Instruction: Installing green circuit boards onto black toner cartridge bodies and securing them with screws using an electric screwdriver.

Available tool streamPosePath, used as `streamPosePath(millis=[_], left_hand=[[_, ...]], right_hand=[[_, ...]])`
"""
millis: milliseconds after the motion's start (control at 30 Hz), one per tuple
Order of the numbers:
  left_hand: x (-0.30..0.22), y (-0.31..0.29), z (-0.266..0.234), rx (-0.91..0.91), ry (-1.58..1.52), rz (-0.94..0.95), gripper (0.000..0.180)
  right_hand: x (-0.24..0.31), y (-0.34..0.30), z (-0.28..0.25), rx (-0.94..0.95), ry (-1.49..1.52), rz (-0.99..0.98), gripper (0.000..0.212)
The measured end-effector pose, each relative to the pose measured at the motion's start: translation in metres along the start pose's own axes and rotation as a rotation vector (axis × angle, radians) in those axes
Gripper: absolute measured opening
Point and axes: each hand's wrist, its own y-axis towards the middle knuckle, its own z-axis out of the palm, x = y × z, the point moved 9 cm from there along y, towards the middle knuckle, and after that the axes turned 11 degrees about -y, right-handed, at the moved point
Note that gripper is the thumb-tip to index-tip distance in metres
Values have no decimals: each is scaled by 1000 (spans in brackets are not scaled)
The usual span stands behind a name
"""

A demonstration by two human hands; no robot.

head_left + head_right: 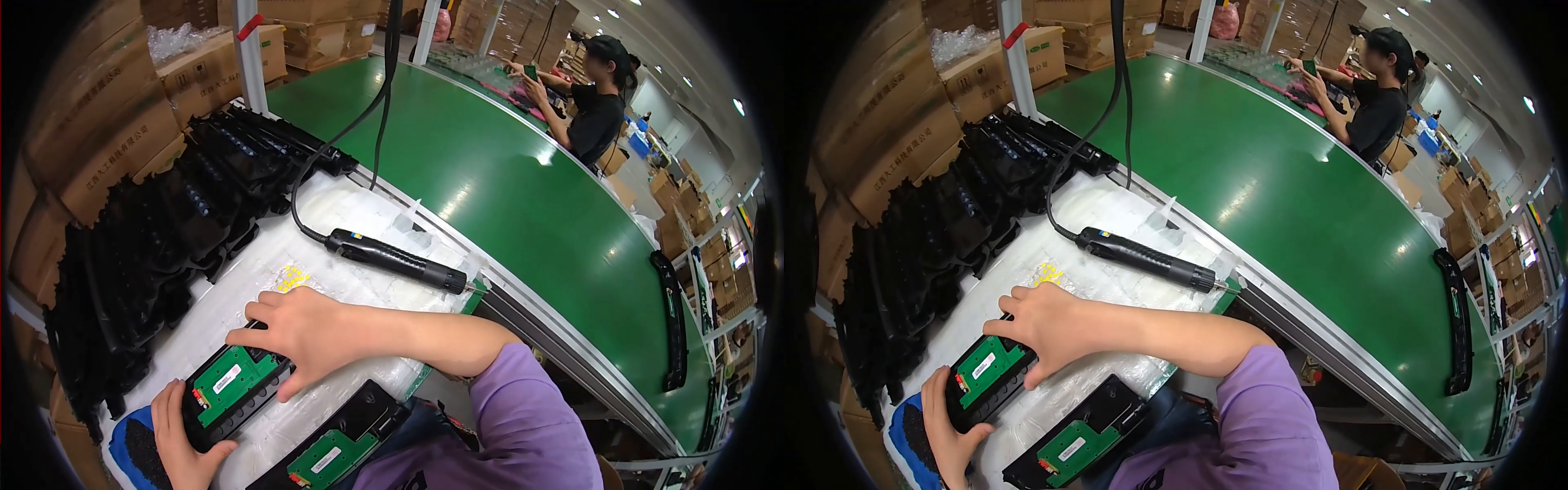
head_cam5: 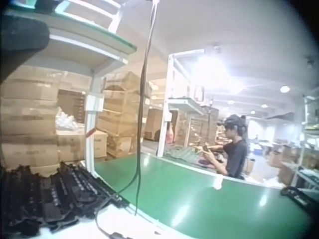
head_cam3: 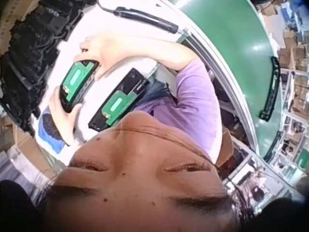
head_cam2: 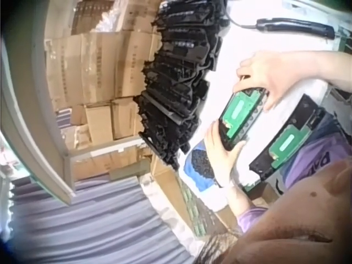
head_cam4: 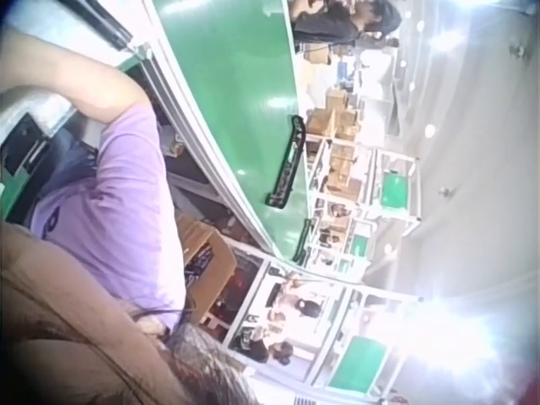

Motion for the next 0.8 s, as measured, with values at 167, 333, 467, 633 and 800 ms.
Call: streamPosePath(millis=[167,333,467,633,800], left_hand=[[-7,2,3,22,28,14,102],[-9,2,2,5,41,28,98],[-7,2,2,-4,34,1,95],[-12,3,3,3,64,-9,93],[-19,4,3,-4,123,-15,89]], right_hand=[[0,0,6,80,12,-11,82],[1,-1,7,79,-8,-17,84],[1,0,11,124,-25,-22,85],[2,0,14,149,-49,-21,86],[3,0,13,137,-40,-15,87]])
